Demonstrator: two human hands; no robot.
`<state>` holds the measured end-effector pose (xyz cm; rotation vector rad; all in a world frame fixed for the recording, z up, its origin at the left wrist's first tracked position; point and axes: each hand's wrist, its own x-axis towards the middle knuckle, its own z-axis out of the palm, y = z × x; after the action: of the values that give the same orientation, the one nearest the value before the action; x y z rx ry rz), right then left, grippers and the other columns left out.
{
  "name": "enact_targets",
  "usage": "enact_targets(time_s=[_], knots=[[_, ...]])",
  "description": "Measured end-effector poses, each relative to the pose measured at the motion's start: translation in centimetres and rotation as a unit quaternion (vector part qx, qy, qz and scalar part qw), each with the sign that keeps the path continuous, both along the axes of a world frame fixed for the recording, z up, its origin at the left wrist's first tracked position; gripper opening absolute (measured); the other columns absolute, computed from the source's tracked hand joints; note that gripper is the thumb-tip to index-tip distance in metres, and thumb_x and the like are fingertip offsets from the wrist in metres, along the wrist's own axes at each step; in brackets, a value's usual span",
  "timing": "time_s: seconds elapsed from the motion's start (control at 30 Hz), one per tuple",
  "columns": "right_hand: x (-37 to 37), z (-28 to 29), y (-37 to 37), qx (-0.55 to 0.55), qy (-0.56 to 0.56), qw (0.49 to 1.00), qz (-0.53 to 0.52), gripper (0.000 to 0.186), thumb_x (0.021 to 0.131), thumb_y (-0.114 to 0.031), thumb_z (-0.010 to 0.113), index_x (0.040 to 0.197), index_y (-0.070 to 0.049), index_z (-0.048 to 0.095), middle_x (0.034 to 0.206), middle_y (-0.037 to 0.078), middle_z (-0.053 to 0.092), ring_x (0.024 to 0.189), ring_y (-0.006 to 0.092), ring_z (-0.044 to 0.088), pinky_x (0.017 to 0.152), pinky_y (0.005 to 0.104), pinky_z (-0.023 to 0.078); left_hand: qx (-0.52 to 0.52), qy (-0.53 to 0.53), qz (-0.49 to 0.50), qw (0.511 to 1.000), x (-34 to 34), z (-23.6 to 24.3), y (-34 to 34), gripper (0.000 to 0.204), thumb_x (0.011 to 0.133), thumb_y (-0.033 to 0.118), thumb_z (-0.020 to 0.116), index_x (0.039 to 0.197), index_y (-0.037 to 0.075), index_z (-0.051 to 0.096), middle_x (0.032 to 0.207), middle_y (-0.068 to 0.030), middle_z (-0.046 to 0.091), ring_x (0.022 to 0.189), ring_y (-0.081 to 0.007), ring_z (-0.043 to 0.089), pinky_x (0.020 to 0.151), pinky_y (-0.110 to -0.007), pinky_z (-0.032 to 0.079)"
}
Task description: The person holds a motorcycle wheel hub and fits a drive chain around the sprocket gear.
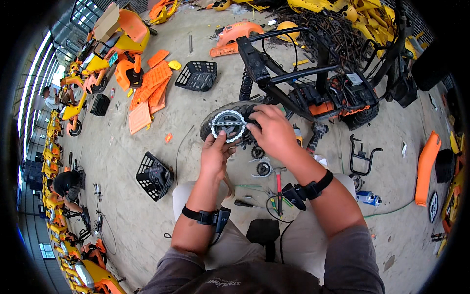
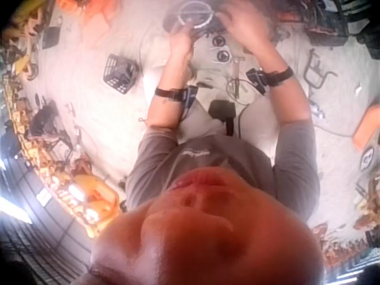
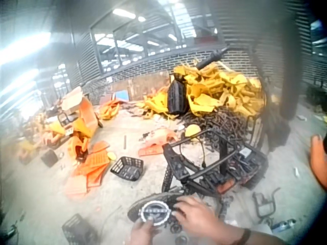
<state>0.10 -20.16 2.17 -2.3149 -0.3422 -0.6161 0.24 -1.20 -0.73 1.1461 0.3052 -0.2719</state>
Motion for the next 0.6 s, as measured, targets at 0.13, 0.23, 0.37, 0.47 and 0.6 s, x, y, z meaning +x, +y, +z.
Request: enact_targets(time_s=[0.13,0.23,0.37,0.47,0.6], knots=[[0.2,-0.5,0.8,-0.054,-0.014,0.998,0.014,0.026,0.079,-0.018,0.072,0.099,-0.002,0.068,0.112,0.012,0.062,0.111,0.0329,0.055,0.094,0.0415,0.046,-0.001,0.003,-0.019,1.000,-0.3,0.0,-0.8,0.018,0.099,0.022,0.056,0.111,0.009,0.056,0.101,-0.0056,0.069,0.087,-0.0164,0.068,0.065,-0.026,0.050],[0.6,-0.9,1.0,-0.074,-0.023,0.997,0.020,0.022,0.079,-0.013,0.072,0.097,-0.002,0.067,0.113,0.013,0.062,0.111,0.0339,0.055,0.093,0.0418,0.046,0.022,-0.006,-0.032,0.999,-0.4,-0.5,-0.8,0.021,0.099,0.024,0.056,0.115,0.010,0.055,0.105,-0.0055,0.068,0.088,-0.0186,0.067,0.070,-0.029,0.049],[0.9,-0.9,0.8,-0.074,-0.049,0.996,0.026,0.016,0.079,-0.010,0.070,0.091,-0.001,0.065,0.112,0.013,0.062,0.109,0.0343,0.056,0.093,0.0420,0.046,0.000,0.001,-0.018,1.000,-0.2,-0.6,-0.4,0.020,0.098,0.023,0.058,0.113,0.010,0.057,0.104,-0.0053,0.068,0.086,-0.0184,0.067,0.070,-0.029,0.049],[0.8,-0.1,0.8,-0.057,-0.046,0.997,0.032,0.014,0.078,-0.008,0.069,0.089,0.000,0.064,0.112,0.013,0.062,0.109,0.0345,0.056,0.092,0.0420,0.046,-0.006,0.014,0.013,1.000,0.3,-0.5,0.2,0.022,0.099,0.023,0.056,0.116,0.010,0.055,0.103,-0.0075,0.070,0.089,-0.0193,0.068,0.070,-0.029,0.050],[0.5,0.0,0.4,-0.031,-0.031,0.999,0.020,0.013,0.078,-0.007,0.069,0.089,0.000,0.063,0.112,0.014,0.062,0.108,0.0354,0.056,0.092,0.0420,0.046,-0.040,0.006,0.027,0.999,0.7,0.1,1.3,0.024,0.097,0.023,0.058,0.117,0.010,0.053,0.109,-0.0063,0.068,0.097,-0.0231,0.067,0.072,-0.030,0.048]])
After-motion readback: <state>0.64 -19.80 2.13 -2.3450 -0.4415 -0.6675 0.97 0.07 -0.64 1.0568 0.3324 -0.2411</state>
